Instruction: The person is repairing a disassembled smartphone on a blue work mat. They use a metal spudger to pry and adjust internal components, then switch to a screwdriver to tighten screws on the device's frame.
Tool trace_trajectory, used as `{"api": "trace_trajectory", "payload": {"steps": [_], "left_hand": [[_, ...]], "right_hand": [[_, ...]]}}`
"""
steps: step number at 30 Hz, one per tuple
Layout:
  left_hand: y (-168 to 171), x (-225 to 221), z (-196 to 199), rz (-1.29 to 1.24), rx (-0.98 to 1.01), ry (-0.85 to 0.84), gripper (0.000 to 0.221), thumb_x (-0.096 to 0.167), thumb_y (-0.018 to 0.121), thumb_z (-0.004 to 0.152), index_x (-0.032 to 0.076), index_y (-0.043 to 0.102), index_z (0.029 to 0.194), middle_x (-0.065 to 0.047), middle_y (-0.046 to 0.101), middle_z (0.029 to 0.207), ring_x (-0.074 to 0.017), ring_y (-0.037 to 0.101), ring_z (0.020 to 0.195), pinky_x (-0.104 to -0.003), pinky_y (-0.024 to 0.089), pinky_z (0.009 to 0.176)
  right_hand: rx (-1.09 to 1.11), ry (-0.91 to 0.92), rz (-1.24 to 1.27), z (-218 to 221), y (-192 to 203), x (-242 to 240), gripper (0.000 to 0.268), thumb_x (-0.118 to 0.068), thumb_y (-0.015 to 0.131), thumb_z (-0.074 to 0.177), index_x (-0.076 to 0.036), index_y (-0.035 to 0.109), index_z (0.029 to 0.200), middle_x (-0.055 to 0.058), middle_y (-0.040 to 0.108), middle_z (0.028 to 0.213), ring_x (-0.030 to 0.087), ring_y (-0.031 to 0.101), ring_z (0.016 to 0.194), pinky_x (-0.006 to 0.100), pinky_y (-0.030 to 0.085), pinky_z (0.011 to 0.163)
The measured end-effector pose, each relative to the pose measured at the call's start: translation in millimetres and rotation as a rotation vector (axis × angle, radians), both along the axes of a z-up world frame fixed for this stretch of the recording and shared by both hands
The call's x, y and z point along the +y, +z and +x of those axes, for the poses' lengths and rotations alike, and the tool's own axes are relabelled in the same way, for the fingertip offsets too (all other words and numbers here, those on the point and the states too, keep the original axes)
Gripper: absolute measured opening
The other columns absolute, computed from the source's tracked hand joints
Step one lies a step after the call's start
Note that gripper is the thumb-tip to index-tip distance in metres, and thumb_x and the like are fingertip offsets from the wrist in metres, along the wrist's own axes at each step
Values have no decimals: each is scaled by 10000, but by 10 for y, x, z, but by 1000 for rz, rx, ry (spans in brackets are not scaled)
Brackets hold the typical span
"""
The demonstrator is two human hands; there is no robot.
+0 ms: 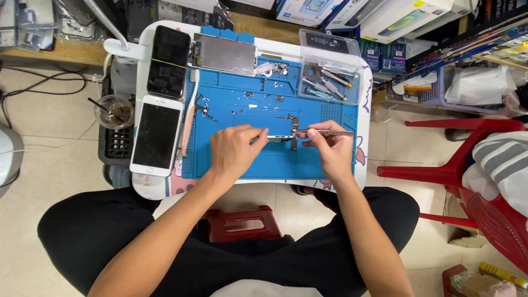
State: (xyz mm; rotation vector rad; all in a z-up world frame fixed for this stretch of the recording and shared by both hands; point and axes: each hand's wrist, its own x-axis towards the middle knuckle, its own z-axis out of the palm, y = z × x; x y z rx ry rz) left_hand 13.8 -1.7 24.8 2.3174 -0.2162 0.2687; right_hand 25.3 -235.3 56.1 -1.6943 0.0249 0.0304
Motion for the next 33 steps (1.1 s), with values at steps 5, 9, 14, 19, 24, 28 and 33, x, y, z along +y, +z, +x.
{"api": "trace_trajectory", "payload": {"steps": [5, 9, 14, 19, 24, 28, 33], "left_hand": [[149, 26, 45, 25, 24, -37, 167, 298, 731, 997, 227, 820, 875, 25, 753, 708, -208, 744, 667, -313, 585, 553], [172, 7, 87, -16, 48, -84, 110, 265, 724, 1011, 224, 819, 976, 40, 791, 809, -184, 769, 756, -302, 611, 593], [151, -4, 116, -170, 57, -118, 148, 136, 724, 993, 187, 814, 1100, -3, 817, 886, -221, 792, 838, -338, 629, 668], [128, 23, 126, -234, 38, -141, 159, 119, 729, 997, 220, 808, 1090, 18, 820, 897, -206, 793, 859, -327, 631, 687], [148, 22, 118, -246, 36, -156, 154, 101, 734, 993, 218, 803, 1066, 28, 819, 884, -211, 793, 850, -325, 628, 675], [140, 28, 95, -238, 32, -156, 148, 85, 734, 985, 207, 801, 1038, 24, 816, 864, -220, 790, 836, -327, 627, 667], [136, 23, 82, -215, 0, -164, 127, 93, 754, 980, 211, 791, 1010, 39, 812, 863, -212, 784, 832, -327, 625, 668]], "right_hand": [[9, 21, -27, -32, -20, 135, 137, -67, 784, 956, 49, 764, 1027, 202, 793, 860, 183, 773, 816, 327, 666, 759], [41, 52, -13, 29, -63, 130, 132, -66, 791, 945, 30, 785, 1036, 196, 791, 851, 190, 781, 797, 338, 673, 762], [92, 74, 76, 56, -153, 101, 128, -51, 763, 960, 55, 758, 1031, 205, 784, 853, 204, 786, 824, 351, 679, 791], [89, 84, 80, 57, -178, 133, 126, -45, 753, 972, 59, 745, 1041, 205, 780, 859, 207, 787, 835, 358, 680, 794], [105, 98, 79, 70, -180, 138, 138, -52, 761, 967, 63, 750, 1044, 204, 787, 866, 206, 791, 827, 360, 680, 799], [99, 105, 66, 69, -107, 169, 130, -44, 755, 969, 65, 747, 1038, 204, 786, 858, 199, 789, 822, 348, 678, 795], [91, 112, 50, 60, -92, 173, 121, -39, 759, 967, 57, 754, 1040, 195, 786, 861, 189, 783, 826, 348, 672, 799]]}}
